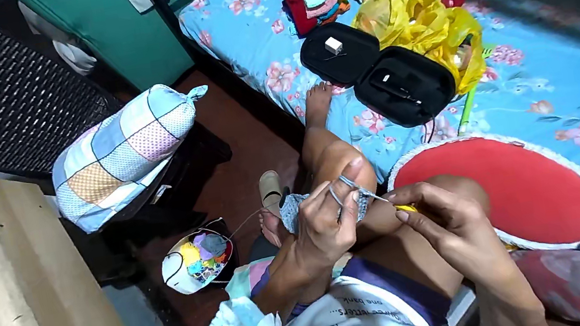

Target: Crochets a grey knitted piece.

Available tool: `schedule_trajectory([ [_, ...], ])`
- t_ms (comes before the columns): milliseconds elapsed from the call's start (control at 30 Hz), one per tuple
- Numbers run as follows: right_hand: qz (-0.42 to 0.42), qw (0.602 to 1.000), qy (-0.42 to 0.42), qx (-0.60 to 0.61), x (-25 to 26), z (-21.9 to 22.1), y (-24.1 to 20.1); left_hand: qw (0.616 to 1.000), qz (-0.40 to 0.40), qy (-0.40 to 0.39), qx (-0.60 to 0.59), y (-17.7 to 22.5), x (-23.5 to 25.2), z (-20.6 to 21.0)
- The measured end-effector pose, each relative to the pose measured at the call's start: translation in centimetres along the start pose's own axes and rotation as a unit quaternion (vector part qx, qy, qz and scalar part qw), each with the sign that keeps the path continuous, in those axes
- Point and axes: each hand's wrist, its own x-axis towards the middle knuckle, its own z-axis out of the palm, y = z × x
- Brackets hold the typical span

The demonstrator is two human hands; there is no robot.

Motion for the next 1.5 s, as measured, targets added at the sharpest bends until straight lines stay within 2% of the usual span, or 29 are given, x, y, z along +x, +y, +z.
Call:
schedule_trajectory([
  [100, 0.021, 0.995, -0.017, 0.1, 0.2, 0.1, 0.3, 0.989, -0.075, -0.01, -0.131, 0.3, 0.1, -0.2],
  [167, 0.046, 0.985, -0.017, 0.166, 0.4, 0.4, 0.4, 0.982, -0.098, -0.011, -0.162, 0.6, 0.1, -0.2],
  [300, 0.086, 0.961, -0.02, 0.263, 0.6, 0.9, 0.7, 0.983, -0.089, -0.009, -0.161, 0.8, 0.0, 0.0],
  [367, 0.101, 0.949, -0.019, 0.298, 0.6, 1.2, 0.8, 0.991, -0.068, -0.011, -0.116, 0.8, -0.1, 0.1],
  [433, 0.092, 0.951, -0.011, 0.294, 0.4, 1.5, 0.8, 0.999, -0.037, -0.014, -0.027, 0.8, -0.4, 0.3],
  [533, 0.006, 0.986, 0.026, 0.167, 0.2, 2.2, 0.8, 0.996, 0.003, -0.006, 0.089, 1.1, -1.1, 1.2],
  [600, -0.013, 0.994, 0.048, 0.101, 0.3, 2.6, 0.6, 0.993, 0.02, 0.009, 0.116, 1.1, -1.7, 2.0],
  [633, 0.002, 0.991, 0.047, 0.123, 0.5, 2.6, 0.4, 0.993, 0.027, 0.021, 0.111, 1.0, -1.9, 2.2],
  [700, 0.056, 0.956, 0.007, 0.289, 1.0, 2.2, 0.1, 0.998, 0.014, 0.046, 0.034, 1.0, -2.0, 2.4],
  [767, 0.078, 0.878, -0.056, 0.47, 1.4, 2.2, 0.8, 0.989, -0.047, 0.046, -0.131, 1.6, -1.4, 2.0],
  [800, 0.067, 0.859, -0.063, 0.503, 1.3, 2.5, 1.2, 0.977, -0.074, 0.041, -0.198, 2.1, -1.0, 1.7],
  [833, 0.047, 0.869, -0.042, 0.491, 1.1, 3.0, 1.4, 0.967, -0.091, 0.036, -0.235, 2.3, -0.7, 1.5],
  [867, 0.018, 0.901, 0.0, 0.434, 0.8, 3.3, 1.5, 0.965, -0.097, 0.032, -0.243, 2.4, -0.5, 1.2],
  [900, -0.016, 0.934, 0.049, 0.354, 0.5, 3.7, 1.4, 0.97, -0.092, 0.029, -0.222, 2.3, -0.4, 1.0],
  [967, -0.08, 0.97, 0.121, 0.194, 0.0, 4.2, 1.5, 0.989, -0.063, 0.016, -0.134, 2.1, -0.2, 0.3],
  [1033, -0.124, 0.978, 0.149, 0.081, -0.3, 4.3, 1.7, 0.997, -0.034, -0.002, -0.076, 1.9, 0.1, -0.2],
  [1100, -0.149, 0.976, 0.156, 0.025, -0.4, 4.2, 1.7, 0.997, -0.024, -0.022, -0.071, 1.7, 0.5, -0.7],
  [1167, -0.163, 0.975, 0.148, -0.003, -0.4, 4.1, 1.9, 0.993, -0.042, -0.043, -0.102, 1.4, 0.8, -1.4],
  [1233, -0.17, 0.977, 0.126, 0.005, -0.3, 3.7, 2.2, 0.979, -0.094, -0.066, -0.171, 1.3, 1.2, -2.2],
  [1300, -0.145, 0.982, 0.089, 0.077, -0.4, 3.3, 2.6, 0.955, -0.146, -0.087, -0.241, 1.2, 1.4, -2.6],
  [1367, -0.072, 0.975, 0.034, 0.207, -0.5, 2.8, 3.0, 0.93, -0.187, -0.098, -0.299, 1.1, 1.5, -2.5],
  [1433, 0.013, 0.936, -0.019, 0.352, -0.5, 2.5, 3.3, 0.905, -0.217, -0.101, -0.352, 0.9, 1.4, -2.4],
  [1500, 0.069, 0.865, -0.071, 0.491, -0.4, 2.7, 3.7, 0.89, -0.231, -0.098, -0.38, 0.7, 1.5, -2.2],
])
